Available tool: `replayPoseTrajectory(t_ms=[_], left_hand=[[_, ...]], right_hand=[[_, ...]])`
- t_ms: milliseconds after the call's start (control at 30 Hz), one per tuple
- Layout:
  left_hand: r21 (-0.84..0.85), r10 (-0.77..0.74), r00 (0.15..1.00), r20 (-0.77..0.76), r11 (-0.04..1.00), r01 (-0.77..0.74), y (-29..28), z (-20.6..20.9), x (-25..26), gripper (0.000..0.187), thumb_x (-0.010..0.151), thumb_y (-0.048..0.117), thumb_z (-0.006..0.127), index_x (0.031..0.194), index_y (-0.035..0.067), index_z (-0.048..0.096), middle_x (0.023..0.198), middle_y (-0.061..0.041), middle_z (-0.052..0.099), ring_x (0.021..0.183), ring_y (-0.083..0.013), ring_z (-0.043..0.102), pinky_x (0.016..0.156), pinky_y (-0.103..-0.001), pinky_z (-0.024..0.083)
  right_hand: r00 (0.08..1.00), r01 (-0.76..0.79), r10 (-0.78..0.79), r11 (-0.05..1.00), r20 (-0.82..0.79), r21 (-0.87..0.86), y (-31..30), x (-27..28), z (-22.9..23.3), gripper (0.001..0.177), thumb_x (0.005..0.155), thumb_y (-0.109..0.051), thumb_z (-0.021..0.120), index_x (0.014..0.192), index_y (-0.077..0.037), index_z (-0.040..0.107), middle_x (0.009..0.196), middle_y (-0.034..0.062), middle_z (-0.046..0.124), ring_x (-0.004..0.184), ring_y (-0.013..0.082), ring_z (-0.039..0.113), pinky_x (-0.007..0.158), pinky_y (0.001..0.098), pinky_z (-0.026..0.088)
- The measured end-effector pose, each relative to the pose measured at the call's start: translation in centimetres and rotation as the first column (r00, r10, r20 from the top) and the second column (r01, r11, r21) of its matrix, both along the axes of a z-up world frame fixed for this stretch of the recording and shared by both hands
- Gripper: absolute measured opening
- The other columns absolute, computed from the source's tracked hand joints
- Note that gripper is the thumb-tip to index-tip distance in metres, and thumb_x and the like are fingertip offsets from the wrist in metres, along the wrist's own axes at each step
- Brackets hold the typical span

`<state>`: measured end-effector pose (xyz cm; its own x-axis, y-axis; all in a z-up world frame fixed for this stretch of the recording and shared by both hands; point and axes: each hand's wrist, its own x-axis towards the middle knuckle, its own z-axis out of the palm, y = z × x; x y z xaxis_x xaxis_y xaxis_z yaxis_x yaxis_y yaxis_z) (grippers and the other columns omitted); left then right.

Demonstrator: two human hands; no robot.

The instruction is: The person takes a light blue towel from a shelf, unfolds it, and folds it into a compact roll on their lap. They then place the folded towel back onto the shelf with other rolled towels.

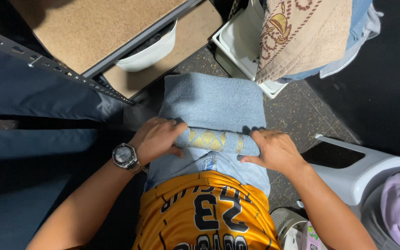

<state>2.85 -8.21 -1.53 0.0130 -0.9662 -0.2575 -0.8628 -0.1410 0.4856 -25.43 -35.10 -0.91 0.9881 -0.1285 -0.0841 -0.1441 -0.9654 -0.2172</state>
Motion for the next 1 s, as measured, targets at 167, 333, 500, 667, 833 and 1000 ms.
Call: replayPoseTrajectory(t_ms=[167, 333, 500, 667, 833, 1000], left_hand=[[-0.131, -0.04, 0.969, 0.243, 0.989, 0.073, 1.2, -2.2, -1.7, 0.083, 0.074, 0.088, 0.062, 0.113, 0.015, 0.054, 0.079, -0.01, 0.063, 0.069, -0.0318, 0.068, 0.066, -0.043, 0.052], [-0.24, 0.011, 0.938, 0.345, 0.968, 0.076, 1.7, -1.6, -2.6, 0.078, 0.08, 0.09, 0.054, 0.106, 0.017, 0.056, 0.074, -0.007, 0.059, 0.065, -0.0278, 0.066, 0.062, -0.039, 0.051], [-0.342, 0.056, 0.911, 0.408, 0.935, 0.096, 1.8, -1.4, -3.1, 0.066, 0.098, 0.079, 0.041, 0.111, 0.016, 0.057, 0.079, -0.006, 0.059, 0.068, -0.0266, 0.067, 0.063, -0.039, 0.052], [-0.445, 0.15, 0.908, 0.392, 0.894, 0.045, 2.2, -1.7, -4.4, 0.046, 0.112, 0.054, 0.027, 0.13, 0.022, 0.054, 0.118, -0.009, 0.057, 0.097, -0.0324, 0.066, 0.078, -0.045, 0.053], [-0.506, 0.269, 0.866, 0.422, 0.863, -0.022, 2.3, -2.5, -8.4, 0.038, 0.111, 0.047, 0.042, 0.125, 0.017, 0.06, 0.119, -0.012, 0.06, 0.113, -0.0344, 0.062, 0.09, -0.045, 0.049], [-0.378, 0.324, 0.919, 0.223, 0.898, -0.225, 2.1, 0.3, -10.3, 0.043, 0.105, 0.032, 0.057, 0.141, 0.008, 0.059, 0.142, -0.019, 0.058, 0.136, -0.0385, 0.052, 0.12, -0.055, 0.039]], right_hand=[[1.0, -0.007, 0.008, 1.0, -0.022, 0.024, 0.4, -1.4, -1.3, 0.077, 0.079, -0.089, 0.059, 0.102, -0.015, 0.06, 0.068, 0.0057, 0.063, 0.065, 0.0282, 0.071, 0.067, 0.041, 0.059], [1.0, 0.003, -0.002, 0.999, -0.025, 0.05, 1.0, -2.4, -1.2, 0.074, 0.085, -0.088, 0.05, 0.103, -0.016, 0.061, 0.065, 0.0043, 0.061, 0.063, 0.0276, 0.071, 0.067, 0.0407, 0.06], [0.999, 0.04, -0.038, 0.998, -0.032, 0.05, 1.3, -3.5, -1.9, 0.069, 0.094, -0.08, 0.034, 0.113, -0.018, 0.06, 0.068, 0.003, 0.06, 0.064, 0.0271, 0.071, 0.069, 0.0417, 0.06], [0.991, 0.072, -0.075, 0.997, 0.11, 0.028, 1.8, -4.2, -1.7, 0.055, 0.103, -0.064, 0.034, 0.111, -0.017, 0.06, 0.079, 0.0038, 0.065, 0.072, 0.0268, 0.071, 0.073, 0.042, 0.058], [0.978, 0.103, -0.064, 0.975, 0.197, -0.197, 3.6, -4.6, -1.2, 0.043, 0.104, -0.056, 0.046, 0.105, -0.018, 0.065, 0.103, 0.0037, 0.064, 0.094, 0.0285, 0.064, 0.082, 0.0425, 0.051], [0.979, 0.186, -0.159, 0.954, 0.129, -0.236, 7.8, -3.0, 2.9, 0.038, 0.103, -0.03, 0.06, 0.13, -0.005, 0.069, 0.113, 0.0131, 0.069, 0.094, 0.03, 0.059, 0.089, 0.0438, 0.051]])
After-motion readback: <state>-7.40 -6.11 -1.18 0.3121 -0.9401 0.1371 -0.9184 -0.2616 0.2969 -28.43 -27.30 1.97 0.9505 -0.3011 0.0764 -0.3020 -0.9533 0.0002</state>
